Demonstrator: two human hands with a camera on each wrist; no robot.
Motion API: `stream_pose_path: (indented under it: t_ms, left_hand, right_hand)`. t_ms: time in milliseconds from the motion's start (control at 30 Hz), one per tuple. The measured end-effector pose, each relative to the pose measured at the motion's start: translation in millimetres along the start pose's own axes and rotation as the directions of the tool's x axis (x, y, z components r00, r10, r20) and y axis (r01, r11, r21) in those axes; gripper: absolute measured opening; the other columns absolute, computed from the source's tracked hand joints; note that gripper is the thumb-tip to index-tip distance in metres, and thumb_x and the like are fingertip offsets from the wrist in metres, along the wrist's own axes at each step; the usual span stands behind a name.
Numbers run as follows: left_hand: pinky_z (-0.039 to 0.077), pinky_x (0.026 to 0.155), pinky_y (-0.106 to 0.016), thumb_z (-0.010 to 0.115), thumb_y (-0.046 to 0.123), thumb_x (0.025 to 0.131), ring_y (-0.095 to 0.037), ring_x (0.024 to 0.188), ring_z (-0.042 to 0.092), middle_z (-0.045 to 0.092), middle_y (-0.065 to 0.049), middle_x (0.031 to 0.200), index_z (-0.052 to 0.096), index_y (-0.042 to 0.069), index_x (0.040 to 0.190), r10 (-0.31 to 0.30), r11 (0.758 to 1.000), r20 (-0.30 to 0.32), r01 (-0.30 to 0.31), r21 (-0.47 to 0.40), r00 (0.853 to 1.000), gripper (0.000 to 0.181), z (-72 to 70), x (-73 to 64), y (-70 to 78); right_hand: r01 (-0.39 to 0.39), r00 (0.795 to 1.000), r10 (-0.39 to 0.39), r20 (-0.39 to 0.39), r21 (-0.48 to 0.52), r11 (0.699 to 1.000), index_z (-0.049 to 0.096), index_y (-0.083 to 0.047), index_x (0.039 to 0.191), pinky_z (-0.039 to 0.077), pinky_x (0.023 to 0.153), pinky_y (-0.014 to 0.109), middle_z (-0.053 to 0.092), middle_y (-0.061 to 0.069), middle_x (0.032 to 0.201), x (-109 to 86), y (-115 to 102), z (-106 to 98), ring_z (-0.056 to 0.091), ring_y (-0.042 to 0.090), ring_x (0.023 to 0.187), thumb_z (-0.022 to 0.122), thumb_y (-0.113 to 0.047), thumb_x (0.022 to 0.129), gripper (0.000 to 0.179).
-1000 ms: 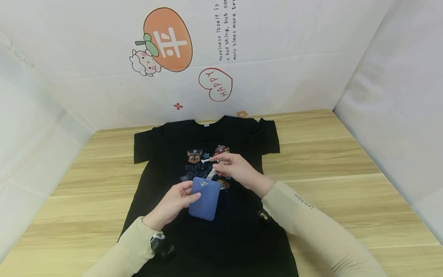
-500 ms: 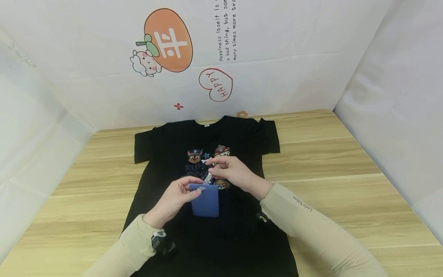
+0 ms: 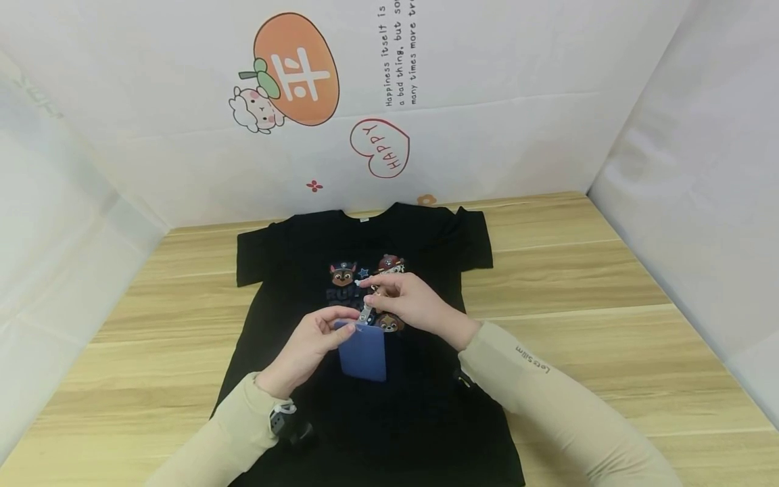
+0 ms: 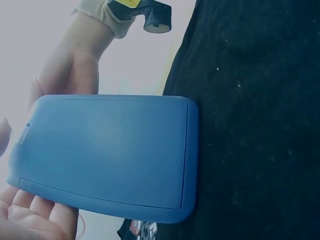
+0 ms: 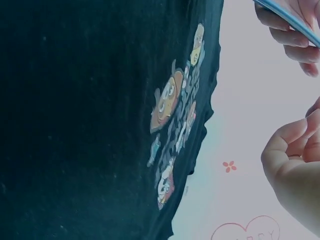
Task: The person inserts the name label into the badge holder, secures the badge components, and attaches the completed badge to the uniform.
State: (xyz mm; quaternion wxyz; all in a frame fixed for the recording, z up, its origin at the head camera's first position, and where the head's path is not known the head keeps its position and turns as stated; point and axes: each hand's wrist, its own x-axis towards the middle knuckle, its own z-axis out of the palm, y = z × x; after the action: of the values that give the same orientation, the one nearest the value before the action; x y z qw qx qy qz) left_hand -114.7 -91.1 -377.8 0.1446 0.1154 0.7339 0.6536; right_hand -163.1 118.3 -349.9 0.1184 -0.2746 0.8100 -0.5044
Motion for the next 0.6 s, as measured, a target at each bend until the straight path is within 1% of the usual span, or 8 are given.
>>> stream_pose_path:
  t_ms: [167, 233, 300, 333, 433, 500, 533, 600]
  left_hand:
    - [0.044, 0.074, -0.025, 0.06, 0.017, 0.093, -0.008, 0.069, 0.051, 0.067, 0.003, 0.09, 0.06, -0.005, 0.118, 0.005, 1.0, 0.017, -0.005, 0.007, 1.0, 0.033, 4.1, 2.0, 4.9]
    - [0.042, 0.071, -0.024, 0.06, 0.016, 0.093, -0.007, 0.067, 0.049, 0.067, 0.001, 0.092, 0.06, -0.005, 0.118, 0.001, 1.0, 0.018, -0.002, 0.011, 1.0, 0.032, 6.4, 2.6, 7.1]
    - [0.042, 0.071, -0.023, 0.06, 0.015, 0.093, -0.006, 0.064, 0.047, 0.067, 0.001, 0.094, 0.06, -0.005, 0.117, 0.004, 1.0, 0.013, -0.005, 0.029, 1.0, 0.032, 8.4, 3.3, 8.9]
    - [0.041, 0.068, -0.023, 0.06, 0.014, 0.093, -0.007, 0.06, 0.043, 0.065, 0.001, 0.091, 0.06, -0.005, 0.117, 0.004, 0.999, 0.009, -0.005, 0.035, 1.0, 0.032, 9.5, 3.8, 9.5]
    - [0.04, 0.067, -0.021, 0.059, 0.014, 0.093, -0.005, 0.057, 0.041, 0.064, 0.006, 0.087, 0.06, -0.008, 0.115, 0.015, 0.999, 0.002, -0.015, 0.048, 1.0, 0.031, 12.5, 5.5, 11.6]
    - [0.036, 0.064, -0.021, 0.059, 0.014, 0.093, -0.006, 0.054, 0.036, 0.062, 0.008, 0.083, 0.061, -0.009, 0.113, 0.026, 0.998, 0.001, -0.026, 0.055, 1.0, 0.031, 14.2, 6.8, 13.0]
    - [0.035, 0.062, -0.021, 0.059, 0.014, 0.093, -0.006, 0.055, 0.036, 0.061, 0.008, 0.082, 0.061, -0.01, 0.112, 0.035, 0.998, 0.003, -0.035, 0.058, 0.999, 0.031, 14.9, 7.2, 13.6]
    - [0.037, 0.064, -0.02, 0.059, 0.014, 0.093, -0.005, 0.06, 0.041, 0.063, 0.006, 0.086, 0.061, -0.011, 0.11, 0.05, 0.997, 0.004, -0.05, 0.064, 0.999, 0.03, 16.5, 7.8, 14.8]
  right_hand:
    - [0.045, 0.999, -0.045, -0.003, -0.041, 0.998, 0.059, -0.002, 0.125, 0.053, 0.075, 0.03, 0.067, 0.013, 0.098, 0.7, -3.2, -2.7, 0.062, 0.018, 0.08, 0.05, -0.016, 0.099, 0.031]
    - [0.066, 0.998, -0.066, -0.005, -0.058, 0.996, 0.059, -0.002, 0.125, 0.054, 0.078, 0.03, 0.066, 0.013, 0.106, 0.7, -5.9, -4.0, 0.064, 0.015, 0.084, 0.048, -0.016, 0.1, 0.031]
    - [0.081, 0.997, -0.082, -0.013, -0.088, 0.993, 0.059, -0.002, 0.125, 0.054, 0.078, 0.03, 0.066, 0.012, 0.105, 0.7, -9.6, -5.3, 0.064, 0.015, 0.084, 0.047, -0.016, 0.1, 0.031]
    - [0.088, 0.996, -0.09, -0.016, -0.101, 0.991, 0.059, -0.002, 0.125, 0.054, 0.078, 0.029, 0.066, 0.012, 0.103, 0.7, -11.1, -5.9, 0.065, 0.016, 0.084, 0.047, -0.016, 0.1, 0.031]
    - [0.098, 0.995, -0.102, -0.021, -0.138, 0.986, 0.059, -0.002, 0.124, 0.054, 0.076, 0.029, 0.066, 0.009, 0.095, 0.6, -15.5, -7.5, 0.064, 0.016, 0.083, 0.048, -0.015, 0.099, 0.03]
    - [0.102, 0.994, -0.106, -0.022, -0.153, 0.983, 0.06, -0.002, 0.123, 0.054, 0.075, 0.031, 0.066, 0.009, 0.093, 0.5, -16.6, -8.2, 0.063, 0.015, 0.081, 0.048, -0.014, 0.099, 0.029]
    - [0.105, 0.994, -0.11, -0.021, -0.156, 0.982, 0.06, -0.002, 0.122, 0.054, 0.075, 0.033, 0.066, 0.009, 0.094, 0.5, -16.6, -8.3, 0.063, 0.015, 0.081, 0.048, -0.013, 0.099, 0.028]
    - [0.113, 0.993, -0.118, -0.021, -0.161, 0.98, 0.062, -0.002, 0.12, 0.055, 0.073, 0.037, 0.066, 0.01, 0.095, 0.6, -15.7, -8.3, 0.062, 0.014, 0.079, 0.049, -0.013, 0.099, 0.027]
